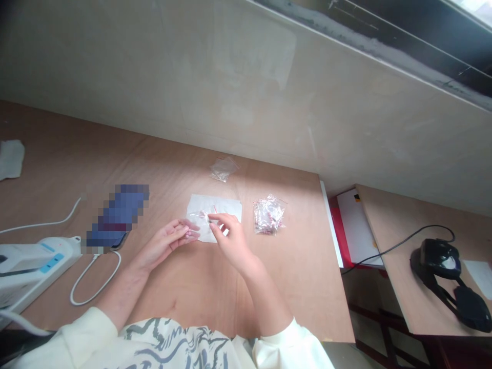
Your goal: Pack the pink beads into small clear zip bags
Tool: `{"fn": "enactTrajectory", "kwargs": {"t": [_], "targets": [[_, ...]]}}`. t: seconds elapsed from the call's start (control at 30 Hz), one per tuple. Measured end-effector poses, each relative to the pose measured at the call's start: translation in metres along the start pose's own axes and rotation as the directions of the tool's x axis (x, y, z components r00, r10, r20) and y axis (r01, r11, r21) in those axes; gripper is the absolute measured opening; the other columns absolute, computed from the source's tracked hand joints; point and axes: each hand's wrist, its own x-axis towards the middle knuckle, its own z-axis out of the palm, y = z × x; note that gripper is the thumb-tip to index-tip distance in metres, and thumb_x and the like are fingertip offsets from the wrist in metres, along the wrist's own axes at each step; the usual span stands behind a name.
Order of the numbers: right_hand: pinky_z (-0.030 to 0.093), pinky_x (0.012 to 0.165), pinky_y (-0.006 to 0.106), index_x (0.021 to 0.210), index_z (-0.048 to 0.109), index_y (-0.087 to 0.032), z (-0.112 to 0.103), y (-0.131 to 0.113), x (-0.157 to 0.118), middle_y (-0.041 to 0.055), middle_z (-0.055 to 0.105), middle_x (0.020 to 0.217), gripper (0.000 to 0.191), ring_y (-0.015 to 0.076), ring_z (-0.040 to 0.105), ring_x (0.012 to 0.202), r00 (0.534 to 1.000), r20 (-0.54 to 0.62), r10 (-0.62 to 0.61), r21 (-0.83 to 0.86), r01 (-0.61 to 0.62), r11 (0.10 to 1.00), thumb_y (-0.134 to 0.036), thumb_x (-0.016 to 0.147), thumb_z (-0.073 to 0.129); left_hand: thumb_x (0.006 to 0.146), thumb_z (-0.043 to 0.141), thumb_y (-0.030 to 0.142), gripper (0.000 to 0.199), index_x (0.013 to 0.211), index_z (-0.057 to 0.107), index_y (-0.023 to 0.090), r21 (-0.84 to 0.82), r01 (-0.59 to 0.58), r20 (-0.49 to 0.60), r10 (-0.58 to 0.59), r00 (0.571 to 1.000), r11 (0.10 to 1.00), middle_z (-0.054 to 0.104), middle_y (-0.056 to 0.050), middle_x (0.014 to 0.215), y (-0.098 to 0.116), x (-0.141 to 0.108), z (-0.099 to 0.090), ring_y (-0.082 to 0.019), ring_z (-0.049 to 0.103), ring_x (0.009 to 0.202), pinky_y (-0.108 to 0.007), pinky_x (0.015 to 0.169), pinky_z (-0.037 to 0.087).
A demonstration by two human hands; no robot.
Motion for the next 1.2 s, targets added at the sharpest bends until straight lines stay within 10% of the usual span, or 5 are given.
{"fn": "enactTrajectory", "kwargs": {"t": [0.5, 0.67, 0.93, 1.2], "targets": [[0.044, 0.071, 0.029, 0.082, 0.062, -0.023, 0.009, -0.018, 0.002, 0.0036, 0.059, 0.081, 0.025, 0.0149, 0.052, 0.080, 0.978, -0.077, -0.193, -0.098, 0.185, 0.978, -0.008, 0.074, 0.043, 0.064, 0.064, 0.020, 0.039, 0.101, 0.052, 0.022, 0.356, -0.222, -0.039, 0.252, 0.967, 0.908, 0.051, -0.004, 0.117, 0.023, -0.007, -0.011, -0.018, 0.039, 0.114, -0.028, 0.097, 0.030], [0.042, 0.075, 0.031, 0.087, 0.060, -0.024, 0.013, -0.017, 0.006, 0.0035, 0.060, 0.081, 0.025, 0.0161, 0.050, 0.084, 0.975, -0.006, -0.221, -0.125, 0.218, 0.968, -0.009, 0.075, 0.043, 0.067, 0.060, 0.027, 0.024, 0.090, 0.060, 0.021, 0.535, -0.215, -0.014, 0.263, 0.965, 0.817, 0.062, -0.003, 0.094, 0.037, 0.001, 0.000, -0.020, 0.054, 0.092, -0.028, 0.083, 0.041], [0.039, 0.075, 0.032, 0.074, 0.057, -0.020, 0.014, 0.007, 0.016, 0.0033, 0.059, 0.079, 0.011, 0.0175, 0.051, 0.082, 0.991, -0.132, 0.023, -0.001, -0.024, 1.000, -0.029, 0.072, 0.052, 0.066, 0.061, 0.028, 0.011, 0.073, 0.063, 0.020, 0.483, -0.179, -0.099, 0.257, 0.961, 0.857, 0.065, -0.002, 0.077, 0.036, 0.011, 0.002, -0.019, 0.058, 0.079, -0.025, 0.071, 0.045], [0.036, 0.075, 0.031, 0.060, 0.055, -0.019, 0.013, 0.018, 0.022, 0.0005, 0.057, 0.068, 0.012, 0.0163, 0.050, 0.078, 0.982, -0.130, 0.137, 0.073, -0.128, 0.989, -0.026, 0.070, 0.054, 0.066, 0.060, 0.023, 0.006, 0.064, 0.063, 0.019, 0.702, -0.243, 0.014, 0.329, 0.944, 0.669, 0.062, -0.002, 0.075, 0.042, 0.014, -0.001, -0.019, 0.056, 0.079, -0.026, 0.076, 0.040]]}}
